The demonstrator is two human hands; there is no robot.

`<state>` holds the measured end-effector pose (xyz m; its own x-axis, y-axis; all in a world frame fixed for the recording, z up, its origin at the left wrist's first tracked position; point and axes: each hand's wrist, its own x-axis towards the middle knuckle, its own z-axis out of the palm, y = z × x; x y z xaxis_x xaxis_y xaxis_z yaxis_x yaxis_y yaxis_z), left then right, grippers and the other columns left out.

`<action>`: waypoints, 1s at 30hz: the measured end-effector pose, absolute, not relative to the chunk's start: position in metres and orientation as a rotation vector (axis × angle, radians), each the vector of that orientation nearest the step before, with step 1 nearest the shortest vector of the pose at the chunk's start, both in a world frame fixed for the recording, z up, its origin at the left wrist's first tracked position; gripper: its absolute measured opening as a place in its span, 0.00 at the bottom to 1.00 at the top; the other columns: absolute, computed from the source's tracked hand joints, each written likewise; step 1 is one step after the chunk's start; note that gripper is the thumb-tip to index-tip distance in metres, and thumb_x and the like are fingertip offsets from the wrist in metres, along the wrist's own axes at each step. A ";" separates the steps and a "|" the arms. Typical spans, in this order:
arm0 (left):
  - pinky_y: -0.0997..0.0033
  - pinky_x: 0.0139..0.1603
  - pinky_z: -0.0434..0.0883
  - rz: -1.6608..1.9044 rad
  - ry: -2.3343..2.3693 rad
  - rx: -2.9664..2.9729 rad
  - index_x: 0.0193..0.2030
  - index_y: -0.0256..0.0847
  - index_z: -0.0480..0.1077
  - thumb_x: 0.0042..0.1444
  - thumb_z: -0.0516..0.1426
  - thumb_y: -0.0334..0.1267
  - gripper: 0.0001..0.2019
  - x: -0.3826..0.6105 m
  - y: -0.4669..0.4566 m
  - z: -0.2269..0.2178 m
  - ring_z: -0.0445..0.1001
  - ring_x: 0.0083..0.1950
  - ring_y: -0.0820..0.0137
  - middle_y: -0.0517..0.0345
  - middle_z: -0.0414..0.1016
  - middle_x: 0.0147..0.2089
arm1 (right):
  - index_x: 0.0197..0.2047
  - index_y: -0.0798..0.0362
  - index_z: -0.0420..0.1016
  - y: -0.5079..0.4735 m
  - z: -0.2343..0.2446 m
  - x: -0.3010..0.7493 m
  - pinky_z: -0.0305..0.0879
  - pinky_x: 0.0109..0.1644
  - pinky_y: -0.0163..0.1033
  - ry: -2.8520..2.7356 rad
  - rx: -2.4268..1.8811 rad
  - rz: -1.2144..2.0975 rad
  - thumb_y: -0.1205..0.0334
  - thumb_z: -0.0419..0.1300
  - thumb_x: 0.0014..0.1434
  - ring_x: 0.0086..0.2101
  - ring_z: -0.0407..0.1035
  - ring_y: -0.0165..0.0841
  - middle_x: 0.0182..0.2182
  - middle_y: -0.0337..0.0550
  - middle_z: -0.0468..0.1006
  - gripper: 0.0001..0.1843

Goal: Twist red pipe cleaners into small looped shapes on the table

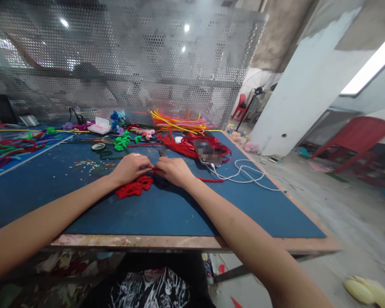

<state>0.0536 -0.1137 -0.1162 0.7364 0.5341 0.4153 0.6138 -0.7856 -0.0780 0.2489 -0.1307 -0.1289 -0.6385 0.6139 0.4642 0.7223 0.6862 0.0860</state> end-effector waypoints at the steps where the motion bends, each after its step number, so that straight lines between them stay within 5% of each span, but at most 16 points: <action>1: 0.69 0.39 0.63 -0.557 -0.913 -2.724 0.35 0.39 0.72 0.56 0.55 0.40 0.07 0.054 -0.114 -0.116 0.74 0.38 0.67 0.58 0.77 0.35 | 0.34 0.54 0.73 -0.131 -0.129 0.249 0.44 0.27 0.35 -2.485 -1.031 -0.351 0.60 0.53 0.60 0.28 0.63 0.28 0.30 0.42 0.73 0.10; 12: 0.69 0.38 0.62 -0.561 -0.918 -2.685 0.35 0.40 0.72 0.57 0.54 0.39 0.07 0.054 -0.116 -0.113 0.74 0.38 0.67 0.59 0.77 0.35 | 0.32 0.55 0.72 -0.130 -0.134 0.246 0.52 0.31 0.31 -2.315 -0.941 -0.089 0.61 0.55 0.58 0.27 0.61 0.27 0.26 0.40 0.70 0.07; 30: 0.70 0.37 0.63 -0.583 -0.955 -2.674 0.34 0.40 0.72 0.58 0.52 0.42 0.10 0.056 -0.120 -0.111 0.72 0.35 0.68 0.57 0.76 0.34 | 0.23 0.55 0.66 -0.140 -0.128 0.234 0.48 0.26 0.32 -2.131 -1.054 0.101 0.64 0.54 0.56 0.23 0.56 0.26 0.21 0.38 0.66 0.11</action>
